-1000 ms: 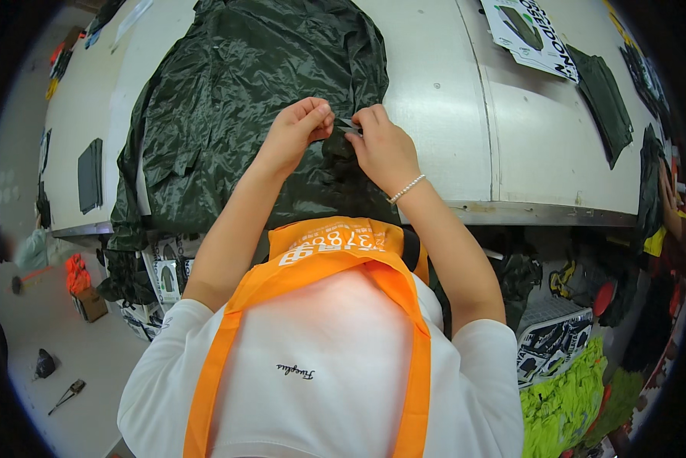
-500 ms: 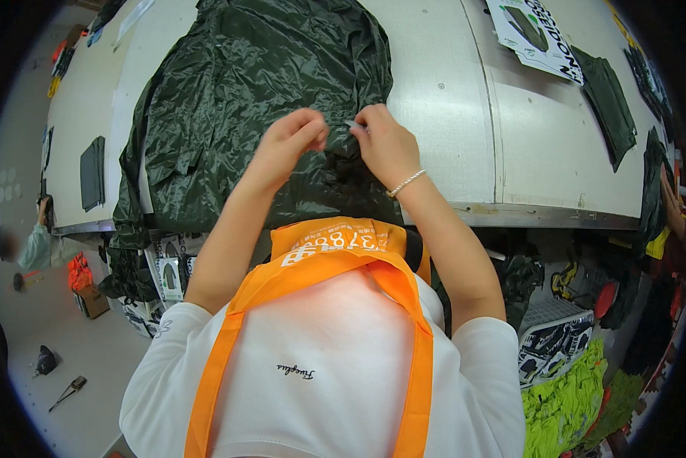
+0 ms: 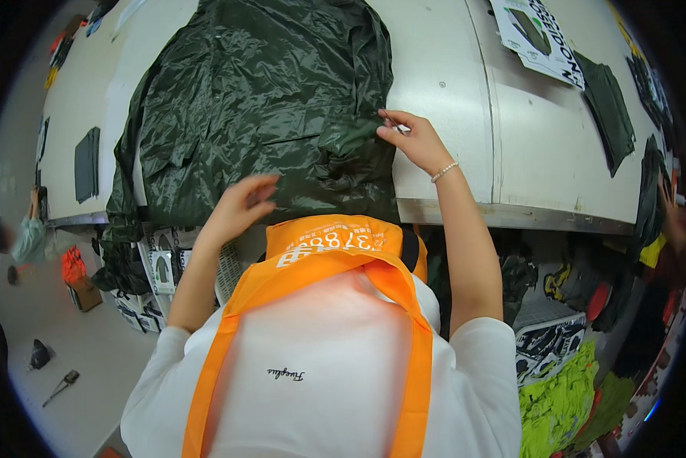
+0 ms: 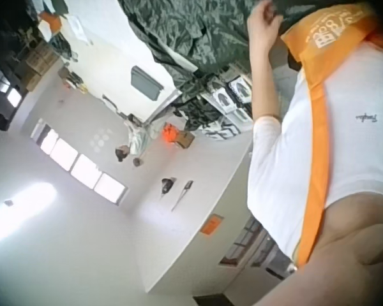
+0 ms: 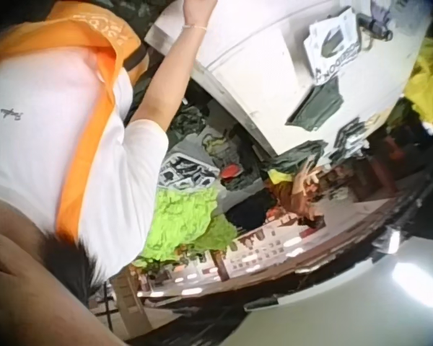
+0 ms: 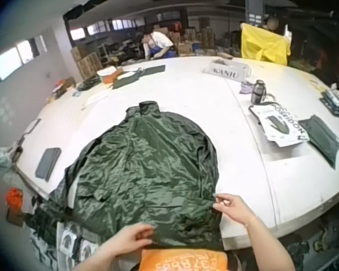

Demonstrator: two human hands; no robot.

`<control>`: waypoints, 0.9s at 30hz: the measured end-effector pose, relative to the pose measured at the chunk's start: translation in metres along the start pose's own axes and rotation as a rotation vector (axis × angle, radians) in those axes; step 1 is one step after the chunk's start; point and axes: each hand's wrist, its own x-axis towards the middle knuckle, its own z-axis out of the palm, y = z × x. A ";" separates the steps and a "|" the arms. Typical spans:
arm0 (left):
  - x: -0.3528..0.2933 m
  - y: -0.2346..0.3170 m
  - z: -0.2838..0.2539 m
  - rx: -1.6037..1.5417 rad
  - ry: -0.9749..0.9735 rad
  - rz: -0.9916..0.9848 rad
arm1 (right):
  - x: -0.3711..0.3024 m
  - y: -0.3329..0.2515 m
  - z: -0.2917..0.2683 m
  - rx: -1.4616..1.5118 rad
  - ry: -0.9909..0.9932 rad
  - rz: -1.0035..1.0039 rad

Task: The person folds a dark green jacket on a white table. They smooth the fabric, fold the sleeves and sides, then fold the jacket into a compact rectangle and place it on a stack of similar folded items.

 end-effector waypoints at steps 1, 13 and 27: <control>0.024 0.011 0.009 -0.087 0.018 0.105 | 0.003 -0.007 -0.003 -0.083 -0.107 0.088; 0.123 0.074 0.076 -0.882 -0.499 0.140 | -0.013 -0.010 -0.010 -0.368 0.600 -0.202; 0.123 0.114 0.043 -0.219 0.381 0.365 | -0.046 -0.079 0.027 -0.313 0.526 -0.364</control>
